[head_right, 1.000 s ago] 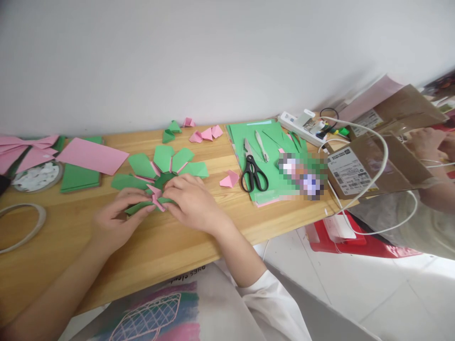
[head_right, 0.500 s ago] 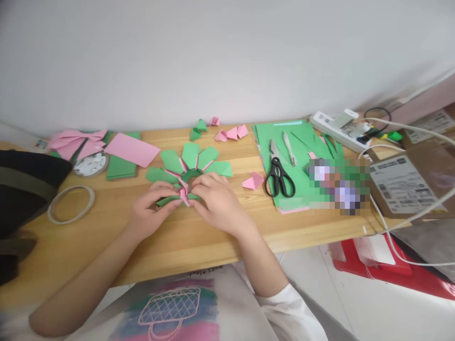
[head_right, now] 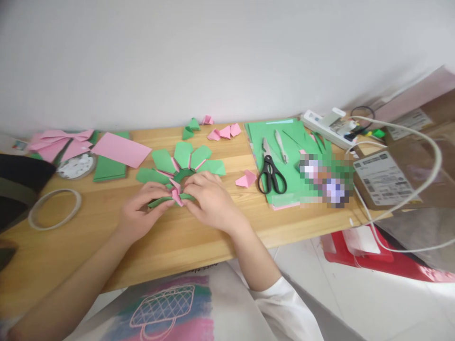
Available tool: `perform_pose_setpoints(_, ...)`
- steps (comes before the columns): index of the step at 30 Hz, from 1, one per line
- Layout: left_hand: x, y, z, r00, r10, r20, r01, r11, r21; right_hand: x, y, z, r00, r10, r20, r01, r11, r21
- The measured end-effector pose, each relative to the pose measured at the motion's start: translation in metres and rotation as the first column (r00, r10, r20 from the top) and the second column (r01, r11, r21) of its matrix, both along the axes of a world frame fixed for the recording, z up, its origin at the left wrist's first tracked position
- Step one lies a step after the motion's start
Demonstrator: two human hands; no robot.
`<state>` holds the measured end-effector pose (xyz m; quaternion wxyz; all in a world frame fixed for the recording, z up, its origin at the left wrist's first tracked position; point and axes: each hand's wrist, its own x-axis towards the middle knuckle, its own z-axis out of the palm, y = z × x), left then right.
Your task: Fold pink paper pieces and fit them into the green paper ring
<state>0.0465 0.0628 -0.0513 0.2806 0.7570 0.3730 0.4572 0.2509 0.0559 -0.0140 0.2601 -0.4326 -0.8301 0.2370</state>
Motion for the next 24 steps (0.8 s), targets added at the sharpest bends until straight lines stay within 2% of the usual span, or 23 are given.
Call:
perform_pose_setpoints(8,-0.002,0.0008,-0.0005,0.999,-0.007,-0.031,0.008,1.0,0.027,-0.0012,-0.0002,-0.0015,0.999,-0.014,-0.034,0.014,1.0,0.008)
perform_pose_setpoints(14,-0.0026,-0.0005,-0.0038,0.998,-0.031,-0.05,0.036,0.995,0.096,-0.0027,-0.0006,-0.0021,0.997,-0.036,-0.061,0.038,0.999,0.028)
perform_pose_setpoints(24,0.0016,-0.004,0.0007,0.986,-0.044,-0.16,0.075,0.978,0.195,-0.0038,-0.0017,-0.0021,0.996,-0.073,-0.049,0.073,0.997,0.012)
